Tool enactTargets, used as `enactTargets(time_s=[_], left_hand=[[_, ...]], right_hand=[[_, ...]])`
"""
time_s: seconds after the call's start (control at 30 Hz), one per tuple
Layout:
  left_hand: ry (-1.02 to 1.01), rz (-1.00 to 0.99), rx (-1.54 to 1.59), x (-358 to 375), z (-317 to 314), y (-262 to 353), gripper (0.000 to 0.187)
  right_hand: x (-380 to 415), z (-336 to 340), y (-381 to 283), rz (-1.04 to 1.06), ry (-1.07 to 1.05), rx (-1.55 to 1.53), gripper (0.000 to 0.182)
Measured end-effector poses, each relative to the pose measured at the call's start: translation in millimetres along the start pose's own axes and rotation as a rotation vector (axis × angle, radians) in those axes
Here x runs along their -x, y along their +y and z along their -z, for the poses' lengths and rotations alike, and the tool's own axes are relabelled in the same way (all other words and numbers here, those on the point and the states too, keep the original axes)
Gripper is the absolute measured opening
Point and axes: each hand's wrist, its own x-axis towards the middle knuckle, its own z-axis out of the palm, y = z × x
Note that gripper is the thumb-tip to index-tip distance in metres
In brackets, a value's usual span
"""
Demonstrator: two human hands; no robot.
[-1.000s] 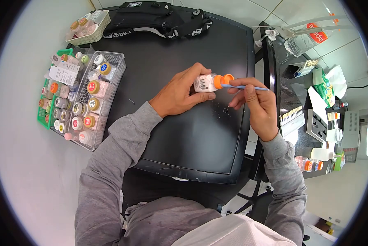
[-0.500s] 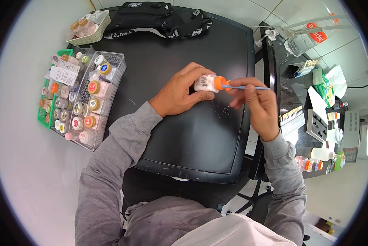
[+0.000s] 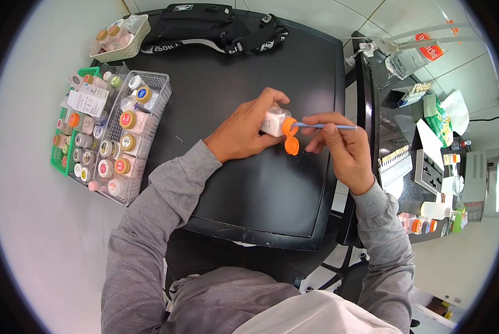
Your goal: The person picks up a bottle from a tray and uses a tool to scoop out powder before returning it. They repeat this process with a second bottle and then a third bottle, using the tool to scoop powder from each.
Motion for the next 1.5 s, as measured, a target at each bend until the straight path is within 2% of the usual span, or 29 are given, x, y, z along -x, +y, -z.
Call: enactTargets(time_s=[0.03, 0.07, 0.2, 0.3, 0.4, 0.5, 0.73, 0.83, 0.9, 0.97, 1.2, 1.3, 1.4, 1.5], left_hand=[[0.003, 0.008, 0.006, -0.5, -0.3, 0.3, 0.068], [0.007, 0.018, 0.011, -0.1, -0.6, 1.2, 0.066], [0.016, 0.043, 0.032, 1.4, -0.2, 0.8, 0.058], [0.044, -0.028, -0.029, 0.1, 1.1, 3.3, 0.048], [0.018, -0.015, -0.010, -0.2, 1.3, 6.9, 0.040], [0.044, -0.055, -0.031, 0.0, 0.2, 2.9, 0.040], [0.038, -0.040, 0.003, 0.9, 0.3, 7.9, 0.044], [0.067, -0.039, 0.001, 1.7, 1.2, 8.2, 0.049], [0.142, -0.049, 0.065, 0.6, -3.2, 0.7, 0.054], [0.088, 0.004, 0.093, 0.4, -3.6, 2.5, 0.057], [0.063, -0.028, 0.015, 1.1, 0.5, 6.1, 0.057], [0.070, -0.118, -0.063, 0.1, 1.8, 3.1, 0.057], [0.071, -0.071, -0.014, 1.3, 1.6, 7.8, 0.058], [0.027, -0.043, -0.012, 1.7, 3.2, 8.6, 0.059]], right_hand=[[-0.1, -1.7, -1.7, -0.044, -0.027, 0.009, 0.036], [0.8, -1.4, 1.9, 0.051, 0.039, -0.011, 0.036], [-0.1, -2.0, -0.4, -0.064, -0.040, 0.000, 0.034], [1.0, 0.9, 4.2, 0.098, 0.046, -0.053, 0.033], [0.2, -3.2, -3.0, -0.014, -0.031, 0.013, 0.033], [-0.1, 0.4, 0.2, 0.054, -0.014, 0.004, 0.033], [-0.9, -1.0, -0.5, -0.088, -0.069, 0.023, 0.035], [-0.7, 2.4, 2.3, 0.102, 0.041, -0.036, 0.034], [0.6, 0.5, -0.5, 0.002, 0.004, -0.029, 0.035], [0.2, -1.1, -3.7, -0.017, -0.006, 0.001, 0.035], [-2.3, 4.9, 8.0, 0.101, 0.086, -0.054, 0.038], [-2.7, 3.1, 7.5, -0.053, 0.045, -0.088, 0.040], [-3.3, 8.2, 9.8, 0.022, 0.085, -0.137, 0.040], [-2.7, 2.9, 5.2, -0.032, 0.061, -0.106, 0.040]])
